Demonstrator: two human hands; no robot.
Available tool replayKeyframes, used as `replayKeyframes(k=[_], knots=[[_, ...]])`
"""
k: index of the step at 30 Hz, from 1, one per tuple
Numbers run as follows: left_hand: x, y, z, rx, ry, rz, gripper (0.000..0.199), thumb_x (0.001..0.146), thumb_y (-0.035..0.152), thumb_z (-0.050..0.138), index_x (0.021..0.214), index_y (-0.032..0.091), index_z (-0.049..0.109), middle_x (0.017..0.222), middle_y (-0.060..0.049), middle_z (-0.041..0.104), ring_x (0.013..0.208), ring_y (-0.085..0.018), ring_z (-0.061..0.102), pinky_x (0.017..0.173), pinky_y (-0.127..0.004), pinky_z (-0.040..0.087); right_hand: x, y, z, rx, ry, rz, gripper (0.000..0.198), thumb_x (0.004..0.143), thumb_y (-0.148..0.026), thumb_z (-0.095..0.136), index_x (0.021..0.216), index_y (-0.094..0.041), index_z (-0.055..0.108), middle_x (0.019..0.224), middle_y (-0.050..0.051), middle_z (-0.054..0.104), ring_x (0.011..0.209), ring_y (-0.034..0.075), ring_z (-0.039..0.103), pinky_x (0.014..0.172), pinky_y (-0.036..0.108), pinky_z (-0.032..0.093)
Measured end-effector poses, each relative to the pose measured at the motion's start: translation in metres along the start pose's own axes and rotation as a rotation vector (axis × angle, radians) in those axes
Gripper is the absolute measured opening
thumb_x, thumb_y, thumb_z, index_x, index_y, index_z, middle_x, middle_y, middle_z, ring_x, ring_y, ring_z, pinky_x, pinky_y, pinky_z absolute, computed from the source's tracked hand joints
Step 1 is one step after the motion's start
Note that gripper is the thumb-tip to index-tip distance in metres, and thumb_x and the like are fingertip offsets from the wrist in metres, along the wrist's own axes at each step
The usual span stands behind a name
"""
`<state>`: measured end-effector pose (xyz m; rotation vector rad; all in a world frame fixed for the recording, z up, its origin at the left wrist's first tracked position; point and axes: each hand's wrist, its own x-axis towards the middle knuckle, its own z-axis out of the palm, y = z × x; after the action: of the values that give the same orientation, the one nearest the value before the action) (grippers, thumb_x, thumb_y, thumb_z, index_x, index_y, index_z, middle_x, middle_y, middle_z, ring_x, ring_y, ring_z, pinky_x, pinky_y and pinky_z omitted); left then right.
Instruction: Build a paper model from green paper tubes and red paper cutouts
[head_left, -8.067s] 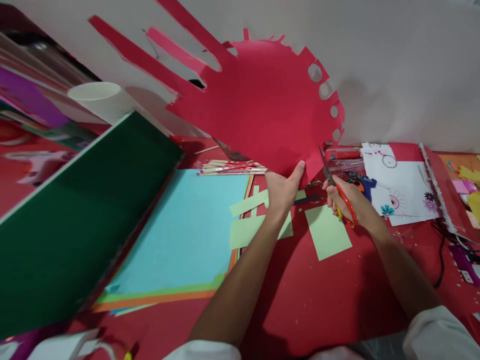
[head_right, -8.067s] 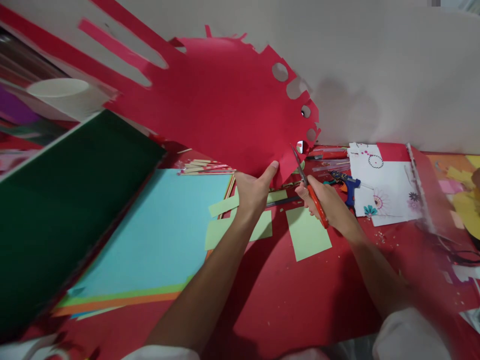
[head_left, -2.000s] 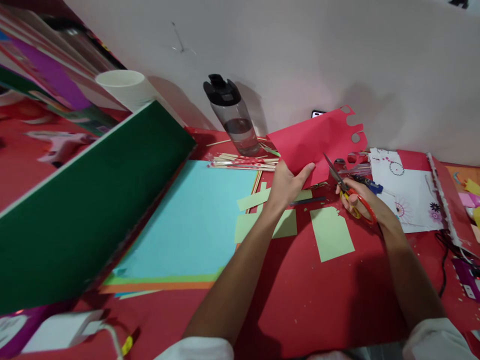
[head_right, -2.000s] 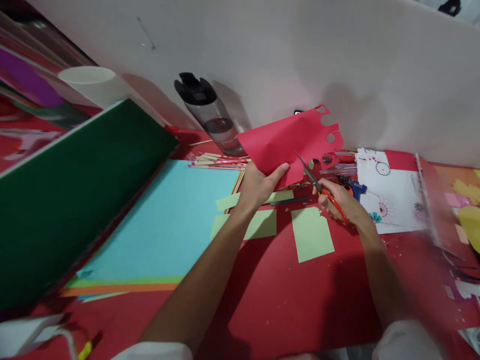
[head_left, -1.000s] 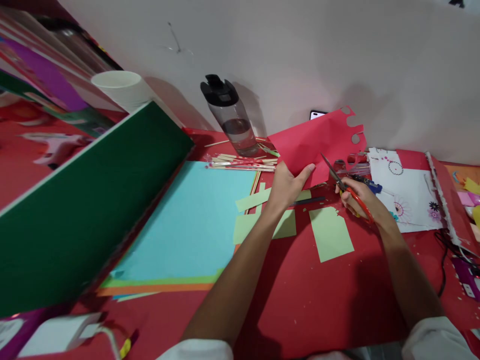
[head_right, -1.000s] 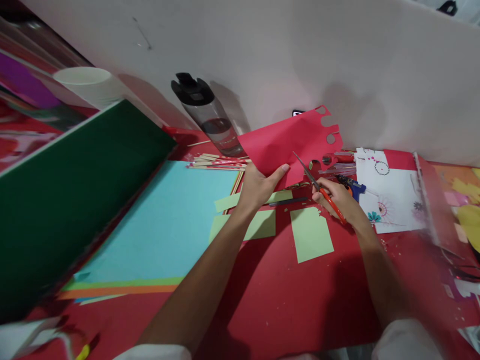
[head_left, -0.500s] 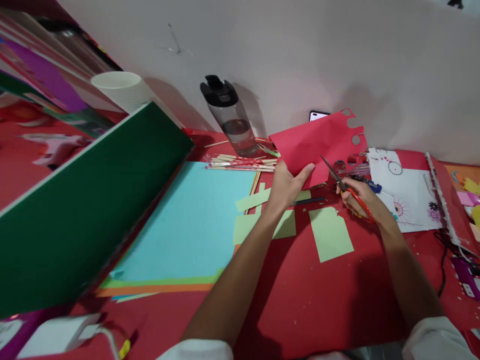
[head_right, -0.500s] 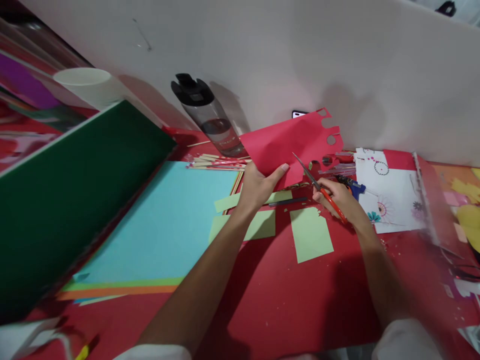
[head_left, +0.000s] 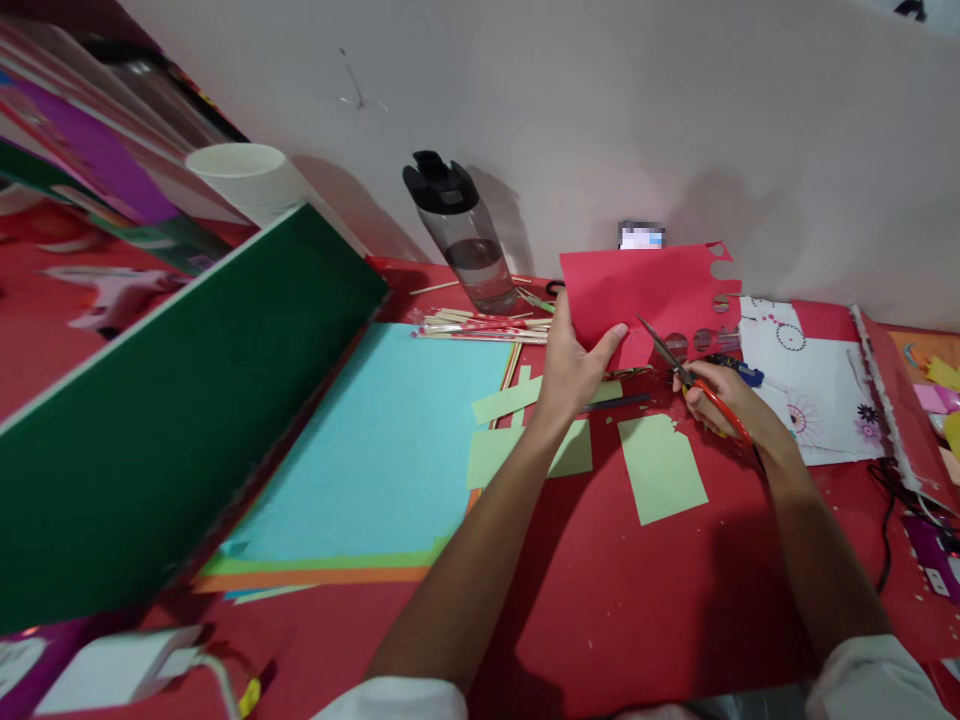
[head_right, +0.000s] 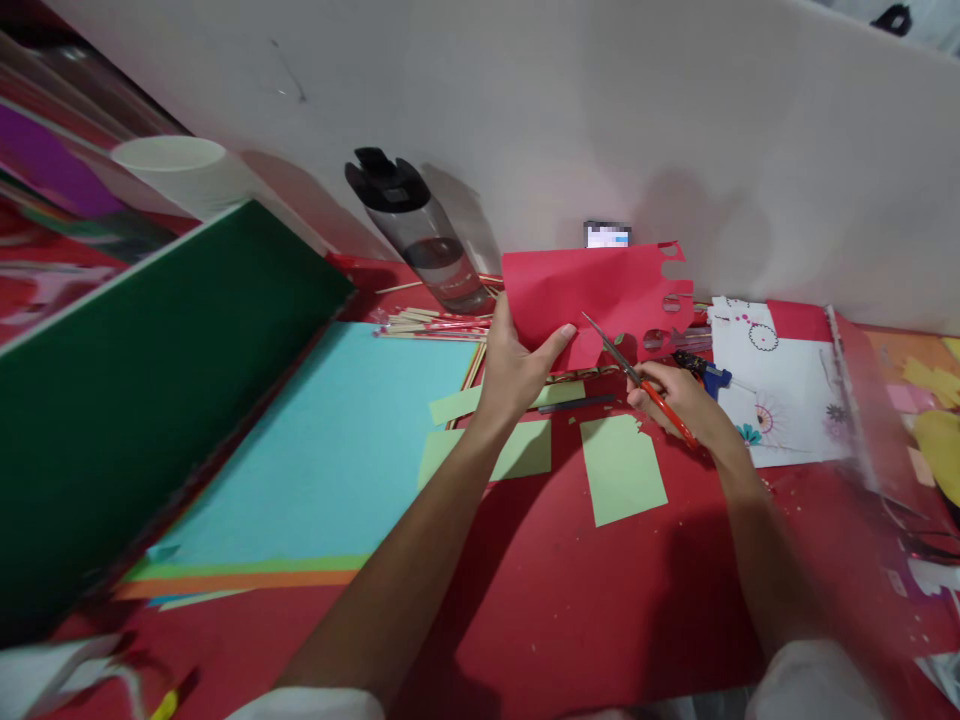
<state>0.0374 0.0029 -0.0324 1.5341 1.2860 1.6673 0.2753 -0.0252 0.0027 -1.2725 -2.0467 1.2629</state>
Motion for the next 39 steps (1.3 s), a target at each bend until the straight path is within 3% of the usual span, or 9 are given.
replayKeyframes(k=[7,14,24,39], knots=[[-0.0005,0.0011,-0.0001,0.005,-0.015,0.020,0.066,0.088,0.056,0.076,0.139,0.025,0.051,0.135,-0.016,0.066,0.127,-0.033,0.066,0.111,-0.054,0.054,0.0003,0.0050,0.0011,0.051,-0.025,0.045,0.044,0.097,-0.068,0.058,0.101,-0.024,0.058,0.069,-0.003,0.053,0.047,0.012,0.042,0.043,0.025,0.034],[-0.0014,-0.0001,-0.0004,-0.028,-0.033,-0.014,0.064,0.084,0.050,0.081,0.134,0.023,0.053,0.137,-0.016,0.066,0.130,-0.033,0.065,0.114,-0.055,0.052,0.0001,0.0069,-0.0021,0.000,-0.020,0.023,0.024,0.095,-0.047,0.060,0.101,-0.024,0.061,0.073,-0.002,0.057,0.053,0.013,0.047,0.048,0.025,0.037],[-0.0002,-0.0044,-0.0008,-0.025,-0.110,0.009,0.071,0.086,0.057,0.078,0.142,0.025,0.049,0.141,-0.017,0.064,0.127,-0.032,0.067,0.107,-0.053,0.057,-0.0007,0.0053,-0.0026,0.074,-0.027,0.095,0.015,0.095,-0.038,0.057,0.098,-0.024,0.062,0.071,-0.002,0.057,0.051,0.013,0.043,0.045,0.025,0.036],[-0.0013,-0.0006,0.0005,-0.030,-0.113,-0.010,0.076,0.082,0.067,0.078,0.139,0.024,0.052,0.141,-0.018,0.064,0.128,-0.033,0.067,0.104,-0.049,0.059,-0.0029,0.0094,-0.0048,0.092,-0.045,0.088,0.021,0.093,-0.041,0.063,0.106,-0.024,0.065,0.074,-0.002,0.059,0.052,0.013,0.046,0.045,0.026,0.038]])
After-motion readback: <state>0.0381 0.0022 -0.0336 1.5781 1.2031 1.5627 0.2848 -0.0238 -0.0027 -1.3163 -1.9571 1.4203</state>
